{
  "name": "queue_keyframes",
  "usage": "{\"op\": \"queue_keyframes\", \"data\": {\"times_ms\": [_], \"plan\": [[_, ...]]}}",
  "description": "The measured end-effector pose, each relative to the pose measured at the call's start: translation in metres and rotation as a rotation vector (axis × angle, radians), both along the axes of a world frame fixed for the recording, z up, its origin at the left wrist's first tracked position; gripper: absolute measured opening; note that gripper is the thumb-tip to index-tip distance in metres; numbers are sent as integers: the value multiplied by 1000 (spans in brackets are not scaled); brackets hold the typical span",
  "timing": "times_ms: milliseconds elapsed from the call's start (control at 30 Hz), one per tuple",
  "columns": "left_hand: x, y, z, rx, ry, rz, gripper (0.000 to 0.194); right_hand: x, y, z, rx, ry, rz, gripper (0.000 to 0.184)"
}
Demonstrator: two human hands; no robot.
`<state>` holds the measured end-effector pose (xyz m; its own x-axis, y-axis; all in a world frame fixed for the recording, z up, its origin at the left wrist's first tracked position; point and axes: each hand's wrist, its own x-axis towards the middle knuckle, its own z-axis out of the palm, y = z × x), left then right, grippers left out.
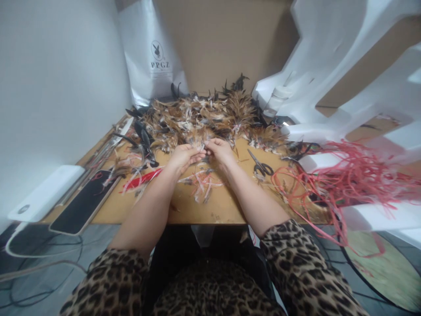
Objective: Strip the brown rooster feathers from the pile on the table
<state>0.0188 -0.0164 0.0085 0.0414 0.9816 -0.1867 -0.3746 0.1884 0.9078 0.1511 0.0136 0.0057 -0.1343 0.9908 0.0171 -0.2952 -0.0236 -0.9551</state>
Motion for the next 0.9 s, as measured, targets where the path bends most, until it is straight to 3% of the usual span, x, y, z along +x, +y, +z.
{"op": "queue_keyframes", "data": {"times_ms": [600,900], "plan": [[1,2,-5,-15,4,-63,6,-6,0,-6,49,30,-24,26],[4,-2,1,57,206,-34,13,-2,4,-12,25,-4,98,29]]}}
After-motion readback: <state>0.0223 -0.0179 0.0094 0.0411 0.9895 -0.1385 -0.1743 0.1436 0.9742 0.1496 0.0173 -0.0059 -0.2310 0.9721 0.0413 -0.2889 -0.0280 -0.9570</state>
